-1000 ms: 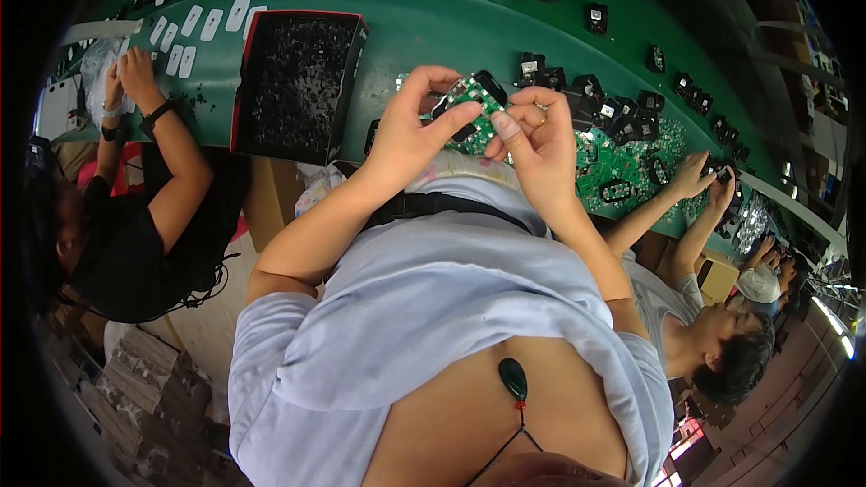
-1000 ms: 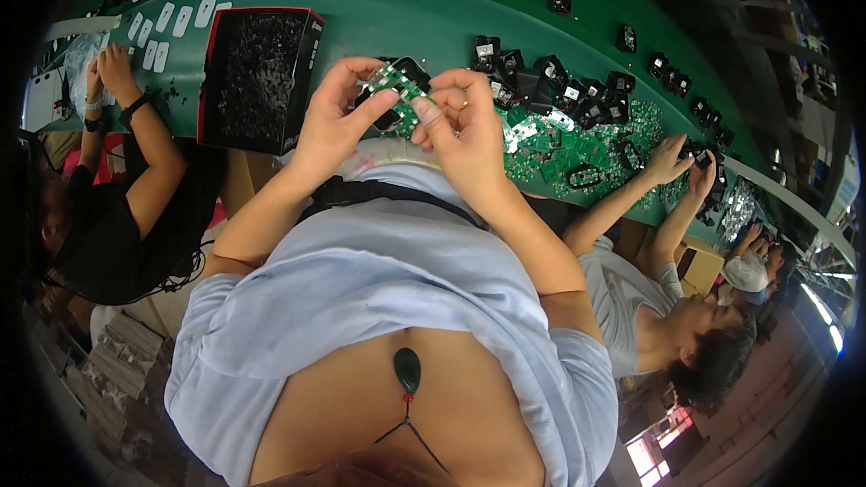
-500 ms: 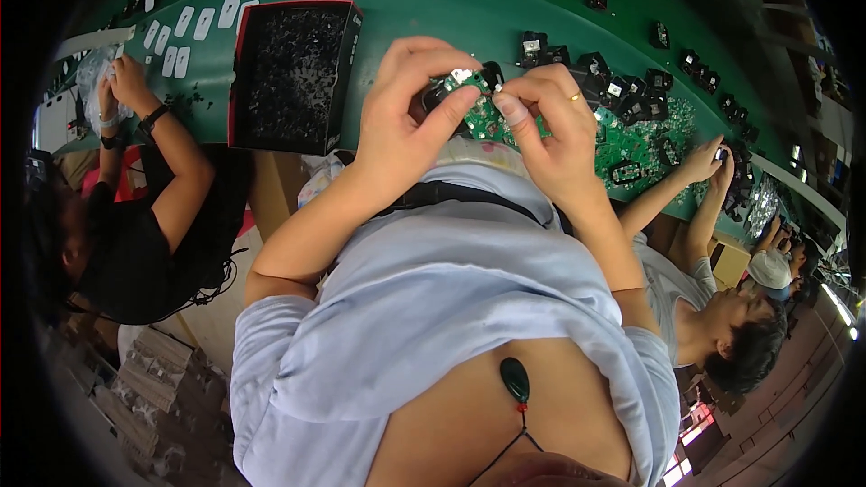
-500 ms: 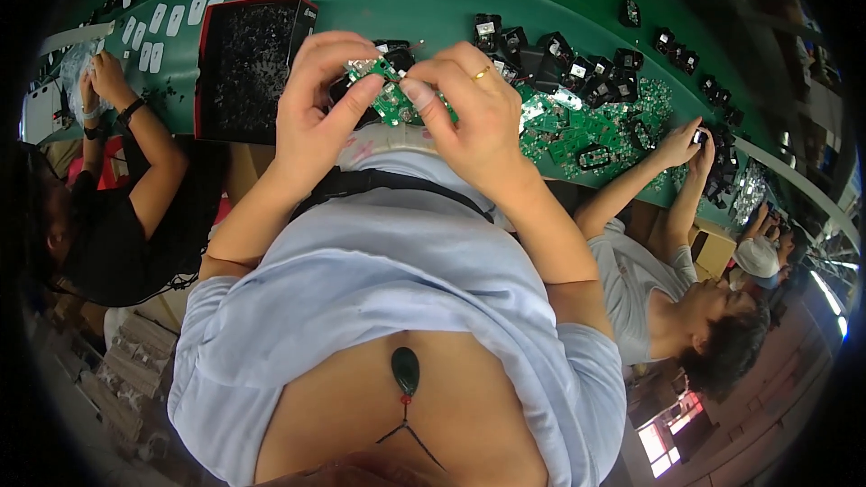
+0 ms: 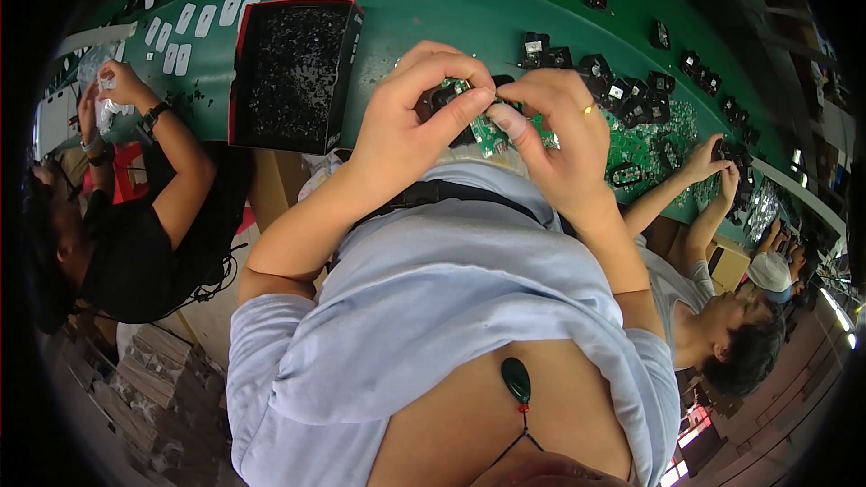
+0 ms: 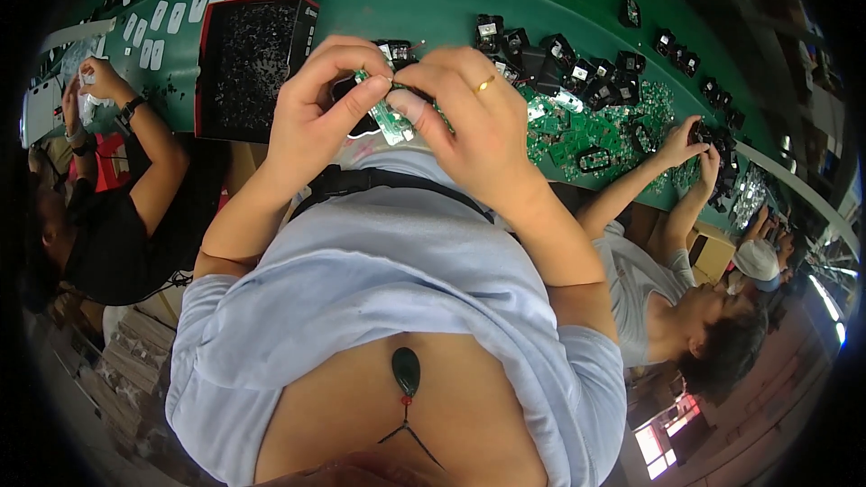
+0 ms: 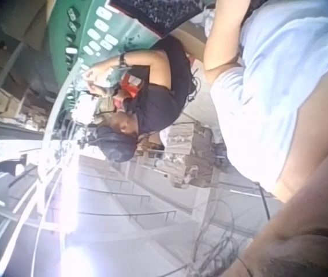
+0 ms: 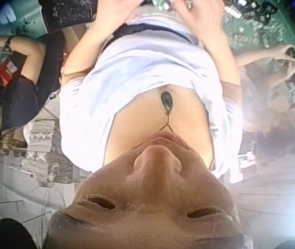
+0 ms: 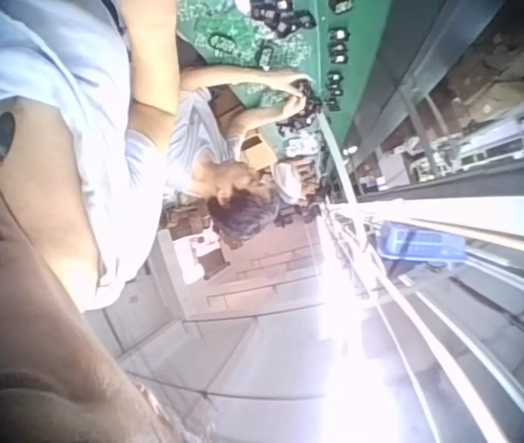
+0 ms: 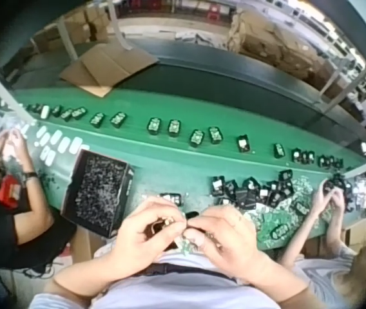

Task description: The person assembles electronic circuit boards into plastic housings by hand, securing them with screws.

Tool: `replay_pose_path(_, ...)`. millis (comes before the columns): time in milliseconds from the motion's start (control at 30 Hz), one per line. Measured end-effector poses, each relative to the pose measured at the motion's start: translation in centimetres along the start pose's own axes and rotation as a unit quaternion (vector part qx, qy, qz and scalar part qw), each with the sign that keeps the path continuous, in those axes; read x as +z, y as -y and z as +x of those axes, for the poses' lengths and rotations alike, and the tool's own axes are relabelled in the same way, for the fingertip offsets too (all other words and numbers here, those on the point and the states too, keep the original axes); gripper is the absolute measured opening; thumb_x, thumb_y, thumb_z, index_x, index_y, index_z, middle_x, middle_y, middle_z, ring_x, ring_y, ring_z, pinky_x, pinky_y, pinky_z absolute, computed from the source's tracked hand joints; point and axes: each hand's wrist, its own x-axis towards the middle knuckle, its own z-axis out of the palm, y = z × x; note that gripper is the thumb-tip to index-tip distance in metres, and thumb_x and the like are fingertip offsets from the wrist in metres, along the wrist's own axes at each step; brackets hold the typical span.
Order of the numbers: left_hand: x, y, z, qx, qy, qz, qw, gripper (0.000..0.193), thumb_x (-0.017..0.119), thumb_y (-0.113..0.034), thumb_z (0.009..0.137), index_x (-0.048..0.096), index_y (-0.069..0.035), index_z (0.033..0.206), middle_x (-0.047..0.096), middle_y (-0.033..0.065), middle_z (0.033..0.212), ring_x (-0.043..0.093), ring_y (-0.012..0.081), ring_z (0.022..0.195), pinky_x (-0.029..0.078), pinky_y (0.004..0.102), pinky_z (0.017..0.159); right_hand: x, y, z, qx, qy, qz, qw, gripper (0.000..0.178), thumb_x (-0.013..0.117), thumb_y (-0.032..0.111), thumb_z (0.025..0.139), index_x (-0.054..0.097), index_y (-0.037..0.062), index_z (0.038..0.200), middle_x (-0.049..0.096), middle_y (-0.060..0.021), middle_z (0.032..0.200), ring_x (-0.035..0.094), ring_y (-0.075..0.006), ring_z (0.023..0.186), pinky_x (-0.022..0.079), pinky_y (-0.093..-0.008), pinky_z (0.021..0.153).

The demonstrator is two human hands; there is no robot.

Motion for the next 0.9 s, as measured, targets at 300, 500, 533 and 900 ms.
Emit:
replay_pose_path(300,0.1,-1.8,0.0,-0.147,-0.049,-0.054,0.986,0.015,0.062,-0.011,0.08,0.057,-0.004,0.093,0.053,-0.0019,0.084,0.04,0.0027,0.057,0.033,0.0181,0.049,-0.6,-0.7,0.1,-0.156,0.011,-0.022,0.987,0.021,0.068,0.002,0.064,0.058,0.0021,0.082,0.055,-0.0088,0.078,0.054,-0.0238,0.064,0.045,-0.0329,0.053)
replay_pose_path(500,0.1,-1.3,0.0,-0.095,-0.061,-0.012,0.994,0.014,0.064,-0.01,0.078,0.059,-0.004,0.09,0.056,-0.0004,0.083,0.037,0.0026,0.052,0.032,0.0182,0.046,-1.3,-0.3,0.4,-0.165,0.073,-0.048,0.982,0.028,0.067,0.001,0.058,0.057,0.0016,0.084,0.054,-0.0098,0.086,0.053,-0.0253,0.068,0.045,-0.0335,0.056)
replay_pose_path(533,0.2,-1.3,0.0,-0.095,-0.062,-0.012,0.993,0.014,0.064,-0.01,0.078,0.059,-0.004,0.09,0.056,-0.0004,0.083,0.037,0.0026,0.052,0.032,0.0182,0.046,-1.3,-0.3,0.4,-0.168,0.074,-0.048,0.982,0.028,0.066,0.001,0.057,0.057,0.0015,0.084,0.054,-0.0096,0.086,0.053,-0.0252,0.068,0.045,-0.0333,0.056)
replay_pose_path(900,0.4,-2.1,0.4,0.053,-0.07,0.161,0.983,0.015,0.066,-0.006,0.073,0.059,-0.003,0.086,0.058,0.0087,0.084,0.058,0.0197,0.066,0.046,0.027,0.055,-1.5,0.3,1.4,-0.186,0.111,-0.085,0.973,0.024,0.059,0.002,0.059,0.055,-0.0004,0.083,0.052,-0.0088,0.081,0.052,-0.0241,0.066,0.044,-0.0321,0.056)
